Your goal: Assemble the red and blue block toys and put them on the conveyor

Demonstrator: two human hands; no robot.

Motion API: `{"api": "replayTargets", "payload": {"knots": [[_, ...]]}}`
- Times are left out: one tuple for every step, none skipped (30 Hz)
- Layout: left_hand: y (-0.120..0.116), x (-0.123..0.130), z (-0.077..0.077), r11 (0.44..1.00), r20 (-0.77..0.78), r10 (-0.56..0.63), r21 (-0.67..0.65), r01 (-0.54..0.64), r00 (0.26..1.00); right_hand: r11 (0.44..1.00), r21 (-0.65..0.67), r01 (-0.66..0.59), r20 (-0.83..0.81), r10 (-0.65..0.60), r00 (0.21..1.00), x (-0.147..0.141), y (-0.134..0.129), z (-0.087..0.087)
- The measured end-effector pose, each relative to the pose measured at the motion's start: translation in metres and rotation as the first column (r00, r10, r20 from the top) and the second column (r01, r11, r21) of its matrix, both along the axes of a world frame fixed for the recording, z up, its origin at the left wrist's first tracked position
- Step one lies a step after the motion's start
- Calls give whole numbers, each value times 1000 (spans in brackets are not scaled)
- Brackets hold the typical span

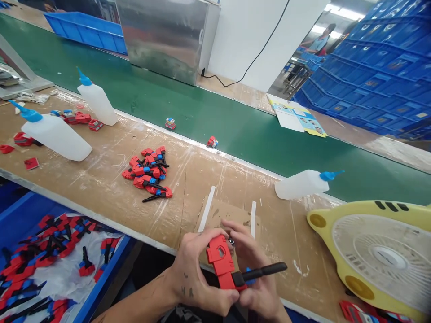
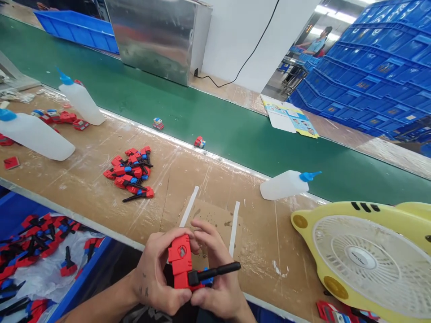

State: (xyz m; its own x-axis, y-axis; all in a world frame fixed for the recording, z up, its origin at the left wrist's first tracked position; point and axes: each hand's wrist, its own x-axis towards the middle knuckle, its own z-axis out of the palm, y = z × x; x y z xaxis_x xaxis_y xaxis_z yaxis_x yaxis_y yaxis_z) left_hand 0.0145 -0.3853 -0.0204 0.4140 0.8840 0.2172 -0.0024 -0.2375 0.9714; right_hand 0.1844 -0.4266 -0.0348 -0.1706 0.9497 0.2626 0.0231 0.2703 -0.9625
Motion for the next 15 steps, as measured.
{"api": "replayTargets", "payload": {"knots": [[0, 0, 0, 1000, -5, 15, 10, -15, 1000, 999, 7, -43, -16, 43, 999, 0, 2, 0], [0, 0, 0, 999, -16, 27, 18, -26, 1000, 997, 18, -74, -21, 75, 997, 0, 4, 1], [0, 0, 0, 999, -26, 35, 23, -34, 999, 995, 33, -91, -19, 92, 996, 0, 5, 1], [0, -1, 1, 999, -32, 37, 23, -37, 999, 994, 47, -96, -15, 96, 995, 0, 6, 1], [0, -1, 2, 999, -27, 35, 22, -34, 999, 994, 62, -86, -15, 87, 996, -1, 6, 1], [1, -2, 3, 1000, -16, 25, 16, -25, 1000, 994, 77, -77, -14, 78, 997, -1, 6, 0], [1, -2, 4, 1000, -3, 15, 7, -14, 1000, 993, 93, -70, -11, 71, 997, -1, 6, 0], [1, -3, 5, 1000, 4, 7, -2, -7, 1000, 992, 112, -66, -5, 67, 998, -1, 6, -1], [1, -3, 6, 1000, 8, 2, -6, -2, 1000, 989, 133, -66, 3, 66, 998, -1, 6, -2], [0, -3, 6, 1000, 7, 1, -8, -1, 1000, 986, 152, -71, 9, 70, 997, -2, 5, -3], [0, -3, 5, 1000, 5, 5, -2, -5, 1000, 983, 167, -75, 12, 74, 997, -2, 5, -4], [-1, -3, 4, 1000, 6, 14, 8, -14, 1000, 981, 178, -74, 12, 74, 997, -3, 5, -5], [-1, -2, 1, 1000, 13, 20, 17, -20, 1000, 981, 183, -68, 10, 67, 998, -4, 5, -6], [0, -2, -1, 1000, 25, 20, 16, -20, 1000, 982, 183, -56, 15, 55, 998, -5, 6, -6], [2, -2, -5, 1000, 39, 19, 2, -19, 999, 983, 177, -41, 27, 37, 999, -6, 7, -7]]}}
